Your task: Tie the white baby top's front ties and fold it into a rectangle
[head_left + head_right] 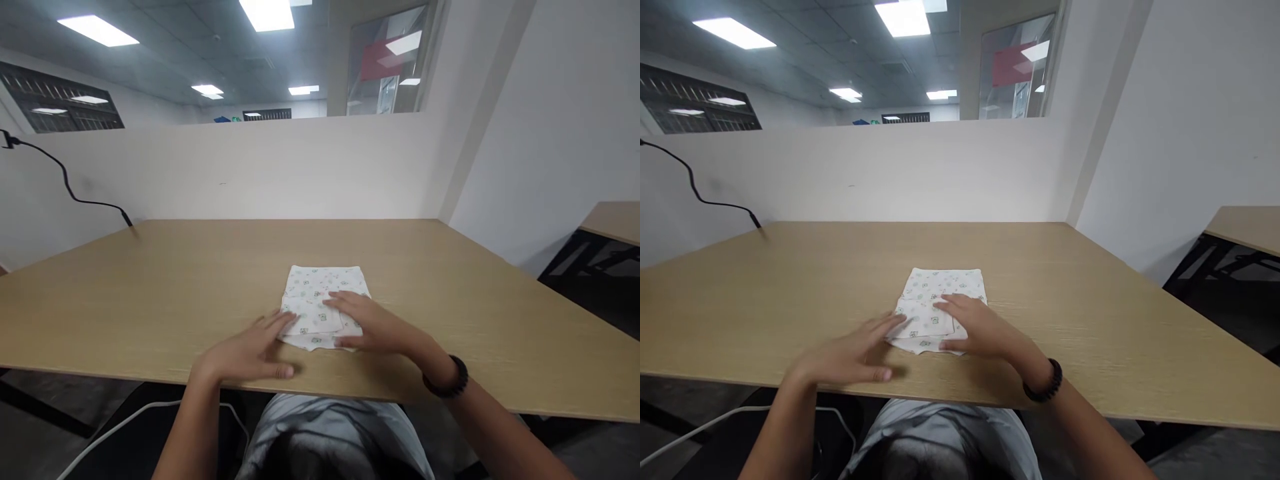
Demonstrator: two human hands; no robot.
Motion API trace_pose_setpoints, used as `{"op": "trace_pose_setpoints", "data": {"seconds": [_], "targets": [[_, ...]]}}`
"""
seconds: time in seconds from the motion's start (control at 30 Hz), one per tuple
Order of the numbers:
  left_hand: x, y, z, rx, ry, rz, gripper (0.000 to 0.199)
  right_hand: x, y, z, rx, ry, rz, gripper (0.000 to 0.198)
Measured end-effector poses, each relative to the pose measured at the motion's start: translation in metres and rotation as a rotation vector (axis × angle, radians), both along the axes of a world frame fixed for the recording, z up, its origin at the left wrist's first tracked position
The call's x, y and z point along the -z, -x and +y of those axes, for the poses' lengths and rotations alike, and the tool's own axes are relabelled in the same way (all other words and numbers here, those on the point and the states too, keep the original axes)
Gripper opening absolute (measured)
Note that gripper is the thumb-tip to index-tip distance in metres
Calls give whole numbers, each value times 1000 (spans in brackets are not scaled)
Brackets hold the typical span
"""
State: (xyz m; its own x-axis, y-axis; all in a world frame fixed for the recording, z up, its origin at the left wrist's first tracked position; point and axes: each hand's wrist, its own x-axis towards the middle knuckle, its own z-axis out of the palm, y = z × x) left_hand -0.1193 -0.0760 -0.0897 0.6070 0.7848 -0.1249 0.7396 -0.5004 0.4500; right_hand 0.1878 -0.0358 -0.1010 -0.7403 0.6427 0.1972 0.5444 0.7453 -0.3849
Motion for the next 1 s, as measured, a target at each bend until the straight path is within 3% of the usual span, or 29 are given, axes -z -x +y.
{"op": "trace_pose_setpoints", "data": {"seconds": [0.13,0.23,0.4,0.5,0.6,0.7,0.8,1.0], "targets": [[33,1,-23,16,-17,24,109,24,-14,-30,46,86,-137,77],[39,-5,-36,-17,-92,-24,104,31,-17,-47,64,87,-124,78],[37,-8,-46,-183,-139,-210,58,28,-22,-67,134,129,4,77],[41,-5,-43,-290,-190,-317,40,31,-32,-73,304,92,115,61],[47,-5,-37,-310,-234,-358,35,36,-37,-73,413,14,156,37],[52,-8,-32,-299,-250,-391,32,38,-26,-67,439,-52,180,26],[55,-8,-30,-333,-264,-454,33,35,-2,-61,440,-86,160,27],[61,-2,-33,-454,-260,-555,44,31,30,-53,316,-75,42,23]]}}
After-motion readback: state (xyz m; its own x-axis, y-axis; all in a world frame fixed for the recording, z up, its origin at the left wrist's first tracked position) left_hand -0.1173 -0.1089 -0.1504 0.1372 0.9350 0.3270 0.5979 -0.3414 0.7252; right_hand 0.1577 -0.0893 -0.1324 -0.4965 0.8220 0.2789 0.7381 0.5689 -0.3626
